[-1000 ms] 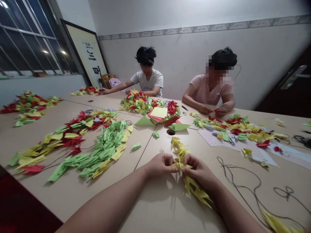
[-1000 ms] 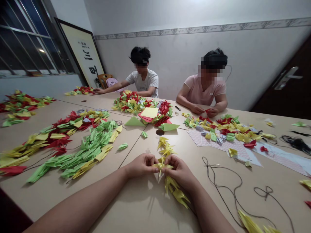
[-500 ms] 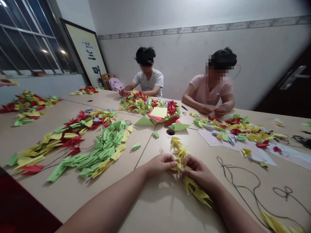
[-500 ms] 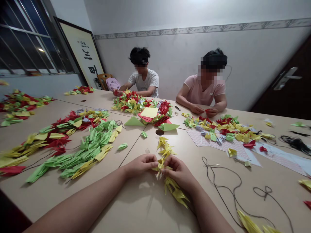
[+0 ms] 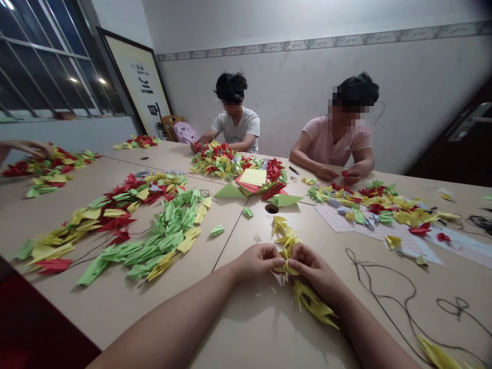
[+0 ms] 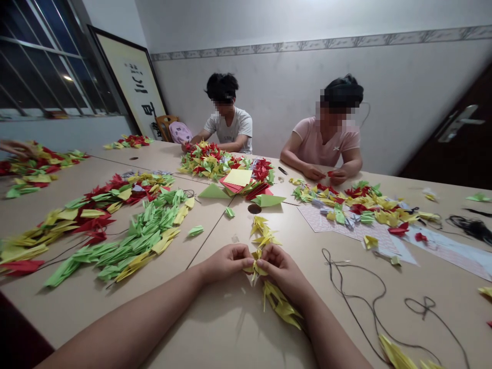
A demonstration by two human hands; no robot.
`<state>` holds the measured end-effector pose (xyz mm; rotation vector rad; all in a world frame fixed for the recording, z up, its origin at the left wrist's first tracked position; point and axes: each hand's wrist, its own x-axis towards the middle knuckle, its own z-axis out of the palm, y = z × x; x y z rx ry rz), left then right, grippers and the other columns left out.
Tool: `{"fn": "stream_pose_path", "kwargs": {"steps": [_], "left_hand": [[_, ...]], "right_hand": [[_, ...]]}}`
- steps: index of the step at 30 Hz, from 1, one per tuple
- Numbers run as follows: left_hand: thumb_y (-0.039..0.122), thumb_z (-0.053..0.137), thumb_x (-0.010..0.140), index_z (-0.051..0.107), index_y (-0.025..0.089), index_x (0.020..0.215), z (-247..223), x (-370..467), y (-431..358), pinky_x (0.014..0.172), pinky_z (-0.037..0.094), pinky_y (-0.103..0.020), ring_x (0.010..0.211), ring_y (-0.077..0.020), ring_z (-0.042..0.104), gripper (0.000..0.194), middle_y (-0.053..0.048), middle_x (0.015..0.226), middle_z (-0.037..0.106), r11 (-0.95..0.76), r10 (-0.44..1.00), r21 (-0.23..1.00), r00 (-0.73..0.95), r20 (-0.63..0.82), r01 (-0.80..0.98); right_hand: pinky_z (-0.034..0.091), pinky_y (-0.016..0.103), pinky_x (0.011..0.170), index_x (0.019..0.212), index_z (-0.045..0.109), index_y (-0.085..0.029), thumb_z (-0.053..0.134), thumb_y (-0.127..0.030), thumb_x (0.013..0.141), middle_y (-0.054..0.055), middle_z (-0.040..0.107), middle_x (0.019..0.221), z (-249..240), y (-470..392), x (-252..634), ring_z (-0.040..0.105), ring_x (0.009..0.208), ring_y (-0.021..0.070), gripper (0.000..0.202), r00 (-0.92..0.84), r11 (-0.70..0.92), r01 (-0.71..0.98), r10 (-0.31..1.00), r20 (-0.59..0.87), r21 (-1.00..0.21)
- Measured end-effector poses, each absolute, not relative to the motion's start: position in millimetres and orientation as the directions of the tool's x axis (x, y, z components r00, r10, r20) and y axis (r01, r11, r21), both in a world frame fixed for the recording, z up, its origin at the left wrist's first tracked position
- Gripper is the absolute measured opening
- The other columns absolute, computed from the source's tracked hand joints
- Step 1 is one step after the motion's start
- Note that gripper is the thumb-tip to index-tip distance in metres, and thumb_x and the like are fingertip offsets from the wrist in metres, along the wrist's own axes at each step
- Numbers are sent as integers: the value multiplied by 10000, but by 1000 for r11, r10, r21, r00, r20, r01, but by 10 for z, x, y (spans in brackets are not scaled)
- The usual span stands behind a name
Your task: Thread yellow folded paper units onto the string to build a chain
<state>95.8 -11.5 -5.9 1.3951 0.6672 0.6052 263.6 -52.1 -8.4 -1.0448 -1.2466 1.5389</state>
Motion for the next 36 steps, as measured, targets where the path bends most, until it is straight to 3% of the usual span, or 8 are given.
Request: {"fn": "stream_pose_path", "kwargs": {"steps": [6, 18, 25, 29, 32, 34, 36], "left_hand": [[499, 611, 661, 477, 129, 653, -78, 962, -106, 610, 382, -242, 618, -106, 496, 394, -6, 642, 534, -20, 757, 999, 654, -4, 29], [485, 599, 678, 449, 136, 647, -123, 974, -89, 600, 371, -234, 600, -103, 475, 381, 6, 621, 500, -21, 763, 1000, 646, 17, -2], [433, 538, 732, 442, 148, 641, -115, 975, -96, 545, 335, -209, 561, -91, 423, 315, 27, 594, 455, -145, 790, 979, 613, 27, 144], [390, 512, 753, 468, 151, 650, -128, 981, -101, 530, 317, -215, 560, -101, 417, 264, 13, 609, 486, -232, 829, 936, 558, 47, 267], [363, 488, 772, 483, 154, 667, -138, 981, -102, 527, 305, -216, 560, -103, 416, 234, 13, 619, 503, -309, 831, 892, 550, 84, 331], [347, 461, 791, 481, 157, 678, -139, 975, -98, 535, 305, -215, 569, -105, 423, 222, 15, 631, 509, -342, 838, 871, 534, 113, 352], [330, 442, 803, 476, 161, 678, -134, 966, -93, 546, 306, -217, 582, -110, 429, 213, 16, 636, 507, -377, 849, 844, 506, 151, 381]], "right_hand": [[361, 182, 472, 699, 398, -199, 648, -384, 684, -45, 430, 656, -78, -519, 2628, 438, 581, 79, 312, -218, -105, -138, 973, -73, -985], [346, 200, 485, 696, 424, -198, 647, -386, 685, -45, 448, 636, -108, -508, 2610, 434, 566, 80, 292, -161, -19, -139, 987, 4, -990], [364, 219, 512, 712, 443, -204, 641, -410, 678, -38, 460, 643, -120, -505, 2616, 451, 583, 99, 288, -145, -6, -79, 989, 5, -997], [358, 229, 522, 743, 473, -202, 573, -438, 727, -23, 468, 644, -107, -500, 2674, 439, 585, 108, 257, -54, 55, 36, 997, 53, -998], [313, 235, 485, 692, 458, -202, 538, -413, 748, -33, 424, 580, -21, -479, 2789, 389, 527, 103, 233, 32, 125, 261, 990, 138, -957], [296, 241, 483, 635, 452, -203, 555, -348, 730, -35, 413, 555, 78, -467, 2884, 371, 515, 103, 201, 2, 185, 474, 978, 211, -861], [298, 243, 486, 608, 473, -203, 543, -260, 711, -30, 437, 549, 176, -471, 2970, 382, 517, 108, 137, -125, 198, 607, 980, 154, -770]]}}
